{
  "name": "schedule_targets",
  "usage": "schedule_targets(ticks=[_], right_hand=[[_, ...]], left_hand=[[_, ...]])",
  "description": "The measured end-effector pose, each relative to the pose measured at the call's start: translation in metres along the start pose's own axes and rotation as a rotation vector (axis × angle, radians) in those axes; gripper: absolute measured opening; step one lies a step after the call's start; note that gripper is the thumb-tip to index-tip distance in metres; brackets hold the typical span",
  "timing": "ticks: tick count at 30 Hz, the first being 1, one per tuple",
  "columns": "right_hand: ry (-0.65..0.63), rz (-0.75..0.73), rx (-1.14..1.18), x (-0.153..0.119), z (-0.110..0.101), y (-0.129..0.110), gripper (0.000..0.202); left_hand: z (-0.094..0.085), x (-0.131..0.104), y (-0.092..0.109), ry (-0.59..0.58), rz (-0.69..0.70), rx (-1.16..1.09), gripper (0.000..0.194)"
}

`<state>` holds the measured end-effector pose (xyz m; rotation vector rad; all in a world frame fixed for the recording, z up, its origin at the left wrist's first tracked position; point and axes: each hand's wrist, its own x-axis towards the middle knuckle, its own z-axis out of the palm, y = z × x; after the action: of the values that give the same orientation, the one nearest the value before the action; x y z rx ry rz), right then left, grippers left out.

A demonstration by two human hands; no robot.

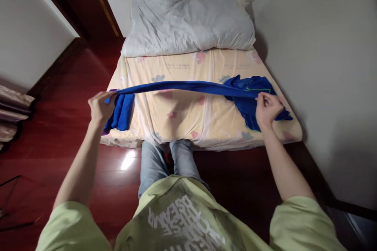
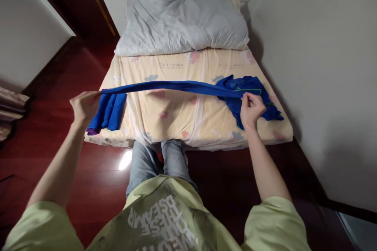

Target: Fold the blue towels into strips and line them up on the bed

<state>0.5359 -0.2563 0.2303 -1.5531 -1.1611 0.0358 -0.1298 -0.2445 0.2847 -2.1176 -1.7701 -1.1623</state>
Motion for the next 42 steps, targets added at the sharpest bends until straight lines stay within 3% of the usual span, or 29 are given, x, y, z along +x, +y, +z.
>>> schedule_targets(ticks=[4,8,13,18,21,24,27,32,36,42], right_hand=[[0.121,0.389,0.197,-0.067,0.022,0.063,0.031],[0.148,0.706,0.232,-0.132,0.030,0.100,0.032],[0.133,0.775,0.203,-0.181,0.026,0.116,0.037],[0.134,0.775,0.125,-0.195,0.016,0.126,0.030],[0.112,0.741,0.040,-0.190,0.012,0.132,0.019],[0.059,0.686,-0.038,-0.172,0.016,0.137,0.012],[-0.064,0.601,-0.069,-0.143,0.033,0.139,0.024],[-0.395,0.406,-0.222,-0.086,0.076,0.127,0.039],[-0.587,0.378,-0.446,-0.045,0.111,0.121,0.046],[-0.719,0.344,-0.620,-0.008,0.156,0.150,0.049]], left_hand=[[0.038,-0.077,-0.023,-0.208,-0.036,0.024,0.033],[0.064,-0.150,-0.041,-0.467,-0.077,0.066,0.031],[0.075,-0.206,-0.053,-0.571,-0.127,0.109,0.036],[0.071,-0.221,-0.053,-0.691,-0.118,0.174,0.039],[0.070,-0.216,-0.054,-0.765,-0.088,0.201,0.039],[0.076,-0.197,-0.059,-0.742,-0.103,0.176,0.041],[0.091,-0.164,-0.066,-0.692,-0.138,0.128,0.042],[0.138,-0.090,-0.082,-0.664,-0.194,0.104,0.043],[0.183,-0.041,-0.103,-0.720,-0.151,0.143,0.049],[0.242,-0.009,-0.146,-0.790,-0.100,0.121,0.047]])
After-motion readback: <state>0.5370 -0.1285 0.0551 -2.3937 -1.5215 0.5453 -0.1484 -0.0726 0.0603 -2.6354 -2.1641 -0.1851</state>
